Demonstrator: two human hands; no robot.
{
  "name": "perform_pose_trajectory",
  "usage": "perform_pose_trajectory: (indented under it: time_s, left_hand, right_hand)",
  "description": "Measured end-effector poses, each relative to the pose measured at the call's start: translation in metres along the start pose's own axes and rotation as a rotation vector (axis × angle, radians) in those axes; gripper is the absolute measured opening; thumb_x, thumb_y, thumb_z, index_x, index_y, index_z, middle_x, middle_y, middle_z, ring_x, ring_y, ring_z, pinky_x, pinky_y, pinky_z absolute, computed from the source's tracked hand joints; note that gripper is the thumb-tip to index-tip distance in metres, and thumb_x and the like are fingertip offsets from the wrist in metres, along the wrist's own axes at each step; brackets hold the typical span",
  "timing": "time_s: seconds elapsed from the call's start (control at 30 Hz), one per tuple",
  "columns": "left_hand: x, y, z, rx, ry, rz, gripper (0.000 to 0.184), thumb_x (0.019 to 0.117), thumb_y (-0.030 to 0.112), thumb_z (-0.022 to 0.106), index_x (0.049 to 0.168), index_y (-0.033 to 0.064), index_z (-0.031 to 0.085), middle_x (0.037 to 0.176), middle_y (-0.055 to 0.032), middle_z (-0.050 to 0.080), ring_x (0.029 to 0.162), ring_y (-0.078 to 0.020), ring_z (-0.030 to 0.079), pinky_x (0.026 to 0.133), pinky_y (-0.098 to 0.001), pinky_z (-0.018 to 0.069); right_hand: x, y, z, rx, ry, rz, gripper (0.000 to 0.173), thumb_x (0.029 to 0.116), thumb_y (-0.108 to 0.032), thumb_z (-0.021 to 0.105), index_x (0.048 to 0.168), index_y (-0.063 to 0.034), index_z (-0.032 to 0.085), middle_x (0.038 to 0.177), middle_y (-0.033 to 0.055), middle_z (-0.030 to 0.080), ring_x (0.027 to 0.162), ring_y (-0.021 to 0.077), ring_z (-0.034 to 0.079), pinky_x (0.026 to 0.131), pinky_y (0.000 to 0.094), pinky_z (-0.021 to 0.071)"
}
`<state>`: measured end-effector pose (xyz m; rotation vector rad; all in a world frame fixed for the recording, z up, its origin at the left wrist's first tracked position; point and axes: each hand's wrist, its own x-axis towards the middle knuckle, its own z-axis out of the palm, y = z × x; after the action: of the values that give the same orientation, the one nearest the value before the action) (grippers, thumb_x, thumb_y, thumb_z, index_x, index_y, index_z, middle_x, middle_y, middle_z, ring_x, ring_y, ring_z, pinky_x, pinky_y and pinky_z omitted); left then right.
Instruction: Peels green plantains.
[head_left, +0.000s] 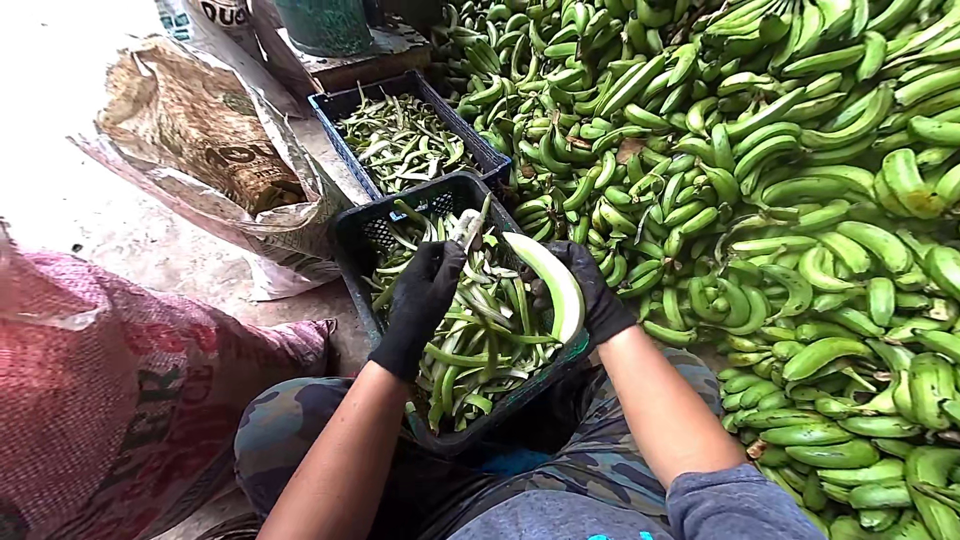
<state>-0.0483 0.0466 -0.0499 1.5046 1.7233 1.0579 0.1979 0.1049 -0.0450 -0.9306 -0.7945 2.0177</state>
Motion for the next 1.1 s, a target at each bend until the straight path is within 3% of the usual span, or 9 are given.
perform_pose_trajectory:
  time_s: [0.13,0.27,0.4,0.47,0.63,0.7,0.8,0.97,1.1]
  left_hand:
    - [-0.024,0.005,0.021,-0.075,-0.242,0.407,0.041,0.1012,0.036,0.06,0.132,0.0102,0.063,0.1,-0.0041,0.07,0.081,-0.0113,0.067,0.074,-0.0355,0.0598]
    - [-0.041,0.008,0.052,0.06,-0.276,0.642,0.053,0.1004,0.055,0.055,0.131,0.0144,0.067,0.093,-0.0045,0.068,0.081,-0.0155,0.066,0.074,-0.0392,0.0584]
    - [-0.026,0.003,0.058,0.161,-0.149,0.529,0.048,0.0995,0.045,0.06,0.135,0.0122,0.063,0.105,-0.0099,0.068,0.092,-0.023,0.068,0.082,-0.0463,0.0577]
    - [-0.013,-0.001,0.047,0.143,-0.066,0.414,0.048,0.1011,0.043,0.061,0.136,0.01,0.061,0.112,-0.012,0.068,0.098,-0.0244,0.068,0.088,-0.0483,0.0569]
    - [0.007,-0.01,0.003,-0.068,0.057,-0.076,0.058,0.1026,0.065,0.041,0.134,0.0197,0.058,0.101,-0.013,0.069,0.086,-0.028,0.067,0.074,-0.0553,0.0545]
    - [0.004,-0.009,-0.004,-0.234,0.061,-0.104,0.058,0.1026,0.065,0.041,0.135,0.0199,0.057,0.109,-0.0114,0.068,0.091,-0.0244,0.068,0.079,-0.0513,0.0573]
    - [-0.01,0.014,0.011,-0.545,0.0,-0.119,0.048,0.1055,0.047,0.049,0.14,0.0133,0.051,0.109,-0.0075,0.068,0.083,-0.0157,0.065,0.072,-0.0366,0.0562]
    - [-0.03,0.028,0.029,-0.776,0.017,-0.135,0.036,0.0994,0.012,0.061,0.132,-0.0013,0.055,0.103,-0.0105,0.068,0.087,-0.0143,0.067,0.078,-0.0322,0.0578]
    - [-0.045,0.031,0.006,-0.771,0.117,-0.082,0.033,0.0974,0.003,0.057,0.129,-0.0042,0.053,0.099,-0.01,0.066,0.082,-0.0128,0.066,0.072,-0.0302,0.0582]
  right_hand:
    - [0.001,-0.009,-0.009,0.039,0.11,-0.124,0.039,0.1083,-0.032,0.031,0.101,-0.0083,0.061,0.075,0.0073,0.069,0.058,0.0153,0.066,0.052,0.0299,0.057]
    - [0.0,-0.015,-0.012,0.173,0.017,0.016,0.051,0.1062,-0.043,0.024,0.104,-0.0078,0.062,0.071,0.0083,0.066,0.051,0.0159,0.063,0.045,0.0282,0.0542]
    - [0.0,0.003,-0.007,-0.116,0.112,-0.233,0.029,0.1081,-0.018,0.034,0.099,-0.0097,0.06,0.077,0.0025,0.067,0.067,0.0102,0.066,0.062,0.0275,0.0585]
    - [0.006,0.011,-0.012,-0.099,0.04,-0.175,0.03,0.106,-0.028,0.036,0.102,-0.0131,0.062,0.079,0.0022,0.067,0.066,0.011,0.065,0.059,0.0294,0.0574]
    - [0.005,0.011,-0.008,-0.09,-0.069,-0.075,0.041,0.1044,-0.041,0.033,0.108,-0.0134,0.063,0.075,0.0075,0.067,0.055,0.0167,0.063,0.049,0.0329,0.0557]
    - [0.004,0.016,-0.007,-0.338,-0.042,-0.233,0.042,0.1078,-0.035,0.032,0.129,-0.0148,0.063,0.091,0.0054,0.069,0.069,0.013,0.064,0.061,0.0313,0.0575]
    - [0.002,0.019,0.008,-0.905,-0.064,-0.55,0.048,0.1044,-0.027,0.032,0.141,-0.0121,0.059,0.138,0.0029,0.063,0.118,0.0106,0.062,0.102,0.0357,0.0525]
    - [0.0,0.058,0.044,-1.194,-0.089,-0.976,0.048,0.1055,-0.026,0.037,0.136,0.0019,0.061,0.134,0.0176,0.065,0.125,0.0192,0.062,0.109,0.0361,0.0486]
    - [-0.002,0.076,0.074,-1.26,-0.084,-1.088,0.045,0.103,-0.016,0.042,0.142,0.0033,0.054,0.132,0.018,0.065,0.117,0.0187,0.066,0.101,0.0362,0.0536]
